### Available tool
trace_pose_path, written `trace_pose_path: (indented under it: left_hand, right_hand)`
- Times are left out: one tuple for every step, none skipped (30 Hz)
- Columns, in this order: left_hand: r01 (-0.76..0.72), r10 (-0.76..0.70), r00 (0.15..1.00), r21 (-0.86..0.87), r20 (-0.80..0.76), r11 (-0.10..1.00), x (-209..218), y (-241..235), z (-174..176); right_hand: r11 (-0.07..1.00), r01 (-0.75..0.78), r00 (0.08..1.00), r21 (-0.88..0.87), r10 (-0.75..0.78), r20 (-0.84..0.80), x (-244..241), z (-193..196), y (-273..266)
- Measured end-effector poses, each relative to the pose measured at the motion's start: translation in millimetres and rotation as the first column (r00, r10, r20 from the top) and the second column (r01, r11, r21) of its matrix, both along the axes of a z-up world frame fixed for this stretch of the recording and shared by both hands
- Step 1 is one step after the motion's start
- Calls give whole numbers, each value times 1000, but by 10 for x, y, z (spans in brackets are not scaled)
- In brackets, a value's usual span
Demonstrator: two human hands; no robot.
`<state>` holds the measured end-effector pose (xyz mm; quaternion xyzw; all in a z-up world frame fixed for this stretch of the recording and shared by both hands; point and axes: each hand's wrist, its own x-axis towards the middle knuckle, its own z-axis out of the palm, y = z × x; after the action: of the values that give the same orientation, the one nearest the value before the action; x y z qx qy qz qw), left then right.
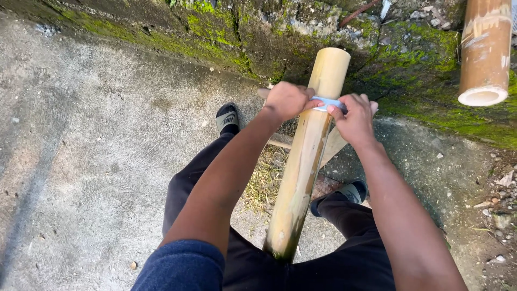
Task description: Scraping the outer layer of a bamboo stalk using a metal tool.
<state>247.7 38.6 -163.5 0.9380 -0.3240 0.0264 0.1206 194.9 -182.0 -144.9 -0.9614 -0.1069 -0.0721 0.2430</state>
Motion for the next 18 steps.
trace_pose_path:
  left_hand:
    - [4,-4,1000,-2,-4,1000,27,-12,8]
    - [1,0,1000,19,-15,1000,44,-22,16]
    - [-2,3,1000,40,-26,999,59,-30,30]
    - [-7,7,1000,39,-18,999,-12,-19,54]
    - [20,-18,999,62,-34,998,-86,-13,85]
    - [50,-46,998,89,-47,995,-129,7,127]
    - [49,-46,998,93,-35,994,-110,40,127]
    - [50,-47,998,90,-31,995,-158,41,93]
    - [52,-49,998,86,-27,995,-206,43,48]
    - [53,-51,998,85,-28,995,-137,11,112]
    - [22,-15,997,102,-71,995,-63,-17,173]
    - [-8,23,992,120,-122,993,-22,-38,228]
    - [-6,22,991,119,-133,993,-31,-54,160]
    - [-13,22,997,113,-79,993,34,-72,122]
    - [-19,22,999,108,-24,994,100,-90,90]
    - [-21,23,999,108,-24,994,-17,-42,86]
    - [22,-20,1000,96,-18,995,-132,7,84]
    - [63,-63,998,86,-6,994,-232,66,83]
  right_hand:
    - [1000,4,1000,-2,-4,-4,-24,-12,4]
    - [1000,20,999,1,-20,-29,-50,-18,9]
    - [999,36,998,3,-36,-53,-79,-18,16]
    - [999,33,998,2,-32,-45,-129,-92,-5]
    - [999,36,998,28,-35,-55,-180,-159,-29]
    - [997,43,997,58,-39,-61,-205,-227,-38]
    - [997,41,998,62,-38,-49,-159,-178,-9]
    - [997,25,999,67,-22,-38,-194,-145,-9]
    - [997,8,1000,71,-6,-26,-230,-122,-9]
    - [998,9,1000,69,-8,-27,-147,-114,-19]
    - [998,9,1000,60,-8,-8,-60,-108,-26]
    - [999,7,1000,50,-7,0,-5,-103,-27]
    - [999,9,1000,48,-8,-10,-54,-133,-25]
    - [998,31,999,60,-30,-17,-22,-144,-25]
    - [996,52,998,72,-51,-23,11,-149,-25]
    - [996,51,999,72,-49,-23,-99,-153,-18]
    - [996,38,999,81,-36,-35,-208,-155,-10]
    - [995,25,999,93,-21,-42,-298,-162,7]
